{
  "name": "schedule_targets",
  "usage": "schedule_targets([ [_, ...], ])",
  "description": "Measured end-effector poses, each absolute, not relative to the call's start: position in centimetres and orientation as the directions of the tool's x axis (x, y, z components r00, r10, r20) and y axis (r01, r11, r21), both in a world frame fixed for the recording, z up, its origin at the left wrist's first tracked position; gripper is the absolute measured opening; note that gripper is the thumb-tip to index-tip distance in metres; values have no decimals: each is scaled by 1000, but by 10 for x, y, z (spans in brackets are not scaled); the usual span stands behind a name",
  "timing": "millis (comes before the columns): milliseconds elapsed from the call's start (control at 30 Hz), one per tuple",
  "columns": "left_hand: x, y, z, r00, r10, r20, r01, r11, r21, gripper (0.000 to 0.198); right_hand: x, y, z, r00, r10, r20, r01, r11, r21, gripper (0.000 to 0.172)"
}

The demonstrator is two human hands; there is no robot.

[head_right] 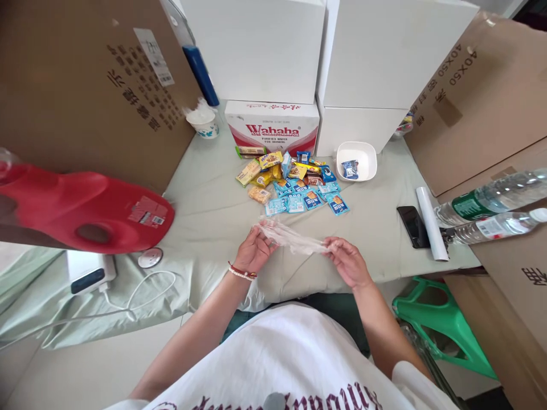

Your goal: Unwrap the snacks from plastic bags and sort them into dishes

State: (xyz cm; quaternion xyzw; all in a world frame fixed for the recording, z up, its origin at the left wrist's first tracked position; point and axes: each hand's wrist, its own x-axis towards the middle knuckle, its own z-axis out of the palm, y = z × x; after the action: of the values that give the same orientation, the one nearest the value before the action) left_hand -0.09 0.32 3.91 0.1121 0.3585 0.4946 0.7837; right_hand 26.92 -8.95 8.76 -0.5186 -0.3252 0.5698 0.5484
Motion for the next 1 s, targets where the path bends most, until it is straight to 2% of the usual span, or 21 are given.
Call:
schedule_targets([
  [67, -11, 8, 43, 296, 852, -431, -664, 508, 549, 28, 288, -99, 96, -66, 972, -226, -36, -228, -973, 26],
  [133, -16, 9, 47, 348, 856, -383, -609, 517, 602, 33, 310, -101, 104, -226, 924, -309, 190, -269, -944, 26],
  [167, -16, 9, 49, 377, 856, -354, -577, 517, 632, 37, 319, -99, 108, -229, 909, -348, 263, -287, -921, 29],
  [233, -11, 7, 54, 451, 840, -301, -515, 521, 681, 45, 324, -90, 113, -99, 933, -345, 311, -301, -902, 36],
  [300, 0, 4, 59, 547, 797, -256, -451, 538, 712, 49, 311, -78, 114, 30, 962, -271, 265, -269, -926, 45],
  [400, 18, 2, 63, 645, 729, -229, -337, 540, 771, 53, 269, -59, 105, -74, 965, -250, 148, -237, -960, 50],
  [500, 24, 8, 58, 534, 795, -287, -229, 463, 857, 52, 236, -47, 90, -144, 937, -319, 61, -313, -948, 42],
  [600, 12, 19, 46, 356, 875, -327, -198, 413, 889, 46, 230, -45, 76, 22, 932, -362, -4, -362, -932, 44],
  [700, -2, 23, 38, 270, 888, -371, -211, 431, 877, 50, 241, -46, 68, 179, 912, -369, -76, -361, -930, 41],
  [800, -1, 16, 39, 298, 849, -437, -212, 505, 836, 63, 251, -46, 68, 246, 863, -441, -314, -360, -879, 39],
  [900, 18, 3, 48, 398, 765, -507, -183, 607, 773, 71, 253, -44, 74, 134, 854, -503, -559, -354, -750, 34],
  [1000, 45, -9, 55, 544, 657, -522, -157, 691, 706, 65, 247, -43, 79, -22, 869, -494, -681, -375, -629, 26],
])
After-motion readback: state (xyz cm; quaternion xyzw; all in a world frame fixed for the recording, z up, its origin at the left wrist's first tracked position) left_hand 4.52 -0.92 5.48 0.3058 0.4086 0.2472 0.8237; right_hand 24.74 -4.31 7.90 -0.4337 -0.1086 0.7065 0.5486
